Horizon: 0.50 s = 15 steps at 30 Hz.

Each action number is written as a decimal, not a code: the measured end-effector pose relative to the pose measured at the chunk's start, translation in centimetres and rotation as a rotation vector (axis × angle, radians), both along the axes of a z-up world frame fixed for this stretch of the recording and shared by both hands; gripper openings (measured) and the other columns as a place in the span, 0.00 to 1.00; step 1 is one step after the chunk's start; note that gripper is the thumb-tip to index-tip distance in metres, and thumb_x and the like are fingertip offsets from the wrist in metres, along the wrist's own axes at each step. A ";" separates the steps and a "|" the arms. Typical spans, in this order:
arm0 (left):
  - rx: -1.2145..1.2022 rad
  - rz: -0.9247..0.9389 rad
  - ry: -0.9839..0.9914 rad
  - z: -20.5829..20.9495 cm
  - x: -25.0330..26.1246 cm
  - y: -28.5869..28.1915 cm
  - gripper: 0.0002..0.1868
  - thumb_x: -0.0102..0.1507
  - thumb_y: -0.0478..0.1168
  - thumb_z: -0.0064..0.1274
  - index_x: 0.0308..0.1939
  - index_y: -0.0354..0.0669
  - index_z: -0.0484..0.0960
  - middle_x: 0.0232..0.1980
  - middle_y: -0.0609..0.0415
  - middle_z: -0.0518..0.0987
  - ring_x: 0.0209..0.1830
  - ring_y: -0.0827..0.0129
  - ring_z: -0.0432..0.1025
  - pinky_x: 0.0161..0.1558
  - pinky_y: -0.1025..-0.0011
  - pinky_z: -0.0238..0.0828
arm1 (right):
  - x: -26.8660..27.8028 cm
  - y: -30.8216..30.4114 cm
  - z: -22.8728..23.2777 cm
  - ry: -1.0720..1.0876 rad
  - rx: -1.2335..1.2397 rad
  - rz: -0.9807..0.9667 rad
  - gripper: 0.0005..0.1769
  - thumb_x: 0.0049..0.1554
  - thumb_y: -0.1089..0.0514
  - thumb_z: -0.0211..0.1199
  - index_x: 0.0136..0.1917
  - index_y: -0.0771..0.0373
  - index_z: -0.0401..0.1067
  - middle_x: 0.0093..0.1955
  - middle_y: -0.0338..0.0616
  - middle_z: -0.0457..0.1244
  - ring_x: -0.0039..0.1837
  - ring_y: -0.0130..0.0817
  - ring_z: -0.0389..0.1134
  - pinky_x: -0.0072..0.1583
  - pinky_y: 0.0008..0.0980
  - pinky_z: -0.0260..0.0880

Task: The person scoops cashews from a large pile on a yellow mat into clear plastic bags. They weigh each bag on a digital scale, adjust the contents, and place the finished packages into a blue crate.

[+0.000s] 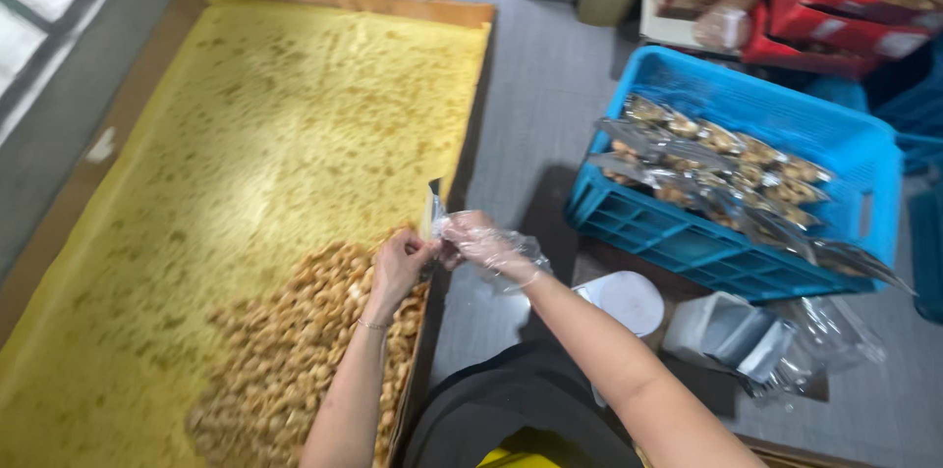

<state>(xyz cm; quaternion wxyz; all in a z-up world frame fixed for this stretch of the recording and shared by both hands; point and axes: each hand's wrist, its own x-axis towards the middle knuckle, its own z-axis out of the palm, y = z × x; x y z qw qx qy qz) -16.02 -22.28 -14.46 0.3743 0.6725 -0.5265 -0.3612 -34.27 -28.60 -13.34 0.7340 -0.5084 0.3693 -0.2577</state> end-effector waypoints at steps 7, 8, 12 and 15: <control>0.001 0.377 0.111 1.8 7.8 10.2 0.12 0.65 0.40 0.60 0.34 0.32 0.82 0.29 0.44 0.84 0.30 0.59 0.77 0.31 0.69 0.71 | 11.5 7.1 3.1 0.206 -0.331 0.121 0.13 0.64 0.56 0.57 0.48 0.68 0.76 0.43 0.47 0.70 0.43 0.31 0.74 0.41 0.32 0.80; -0.134 0.371 -0.035 1.8 8.4 11.2 0.09 0.64 0.38 0.58 0.36 0.32 0.82 0.32 0.43 0.84 0.31 0.59 0.77 0.32 0.69 0.74 | 12.1 8.2 3.2 0.202 -0.354 0.167 0.12 0.63 0.56 0.57 0.49 0.66 0.76 0.44 0.46 0.70 0.44 0.31 0.74 0.41 0.33 0.79; -0.264 0.408 -0.427 0.7 9.4 15.3 0.10 0.68 0.33 0.50 0.48 0.32 0.83 0.34 0.42 0.83 0.29 0.60 0.79 0.31 0.68 0.79 | 15.7 12.2 1.3 0.425 -1.164 0.311 0.12 0.65 0.57 0.55 0.49 0.67 0.74 0.42 0.52 0.66 0.40 0.42 0.68 0.41 0.43 0.68; -0.271 0.473 -0.449 -0.4 9.0 17.6 0.13 0.69 0.32 0.49 0.54 0.34 0.84 0.39 0.39 0.84 0.33 0.57 0.81 0.38 0.66 0.81 | 18.1 13.6 -1.1 0.480 -0.609 0.408 0.13 0.66 0.53 0.51 0.46 0.64 0.70 0.37 0.51 0.64 0.38 0.45 0.66 0.40 0.43 0.68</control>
